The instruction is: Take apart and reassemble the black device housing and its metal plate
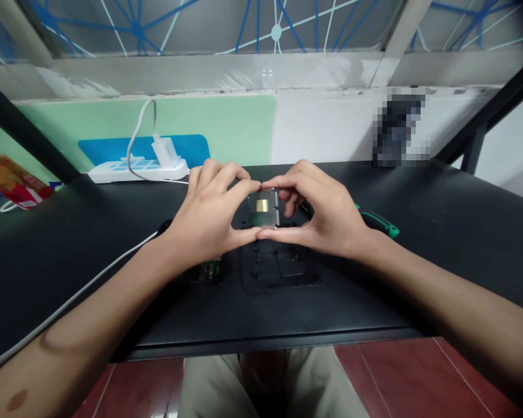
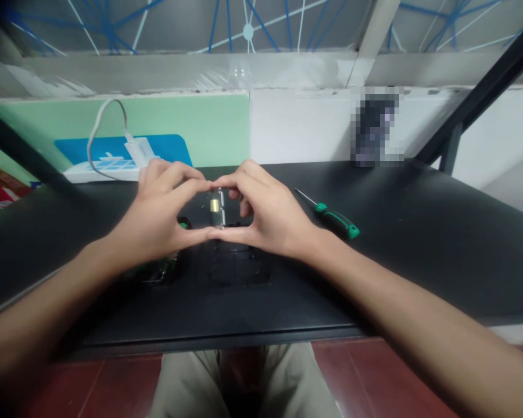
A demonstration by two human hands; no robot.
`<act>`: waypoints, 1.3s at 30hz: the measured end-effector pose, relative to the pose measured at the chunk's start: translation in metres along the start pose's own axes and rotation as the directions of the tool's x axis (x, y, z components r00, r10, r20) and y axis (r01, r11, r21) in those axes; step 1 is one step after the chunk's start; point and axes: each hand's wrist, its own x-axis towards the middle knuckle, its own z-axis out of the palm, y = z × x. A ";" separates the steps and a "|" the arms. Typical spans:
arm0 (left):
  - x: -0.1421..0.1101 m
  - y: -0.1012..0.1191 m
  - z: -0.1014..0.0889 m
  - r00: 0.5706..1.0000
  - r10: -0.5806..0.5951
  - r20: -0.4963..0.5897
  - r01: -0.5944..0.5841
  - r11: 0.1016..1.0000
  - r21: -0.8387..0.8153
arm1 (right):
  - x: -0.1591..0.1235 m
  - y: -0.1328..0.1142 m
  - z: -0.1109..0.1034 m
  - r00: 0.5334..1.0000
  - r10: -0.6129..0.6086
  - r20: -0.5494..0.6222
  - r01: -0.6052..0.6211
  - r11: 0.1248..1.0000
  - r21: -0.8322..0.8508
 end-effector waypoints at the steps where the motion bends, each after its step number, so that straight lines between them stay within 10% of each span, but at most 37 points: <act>1: 0.000 0.001 0.000 1.000 0.000 -0.006 0.000 1.000 -0.012 | 0.000 -0.001 0.000 1.000 0.001 -0.001 -0.001 1.000 0.011; 19: 0.003 0.002 -0.008 0.996 -0.092 0.011 0.089 0.921 -0.379 | -0.001 0.007 0.014 0.978 0.165 0.127 -0.196 0.934 0.298; 39: 0.003 -0.010 -0.001 0.996 -0.092 0.001 0.091 0.986 -0.143 | -0.002 0.028 0.005 0.977 0.203 0.067 -0.204 0.979 0.004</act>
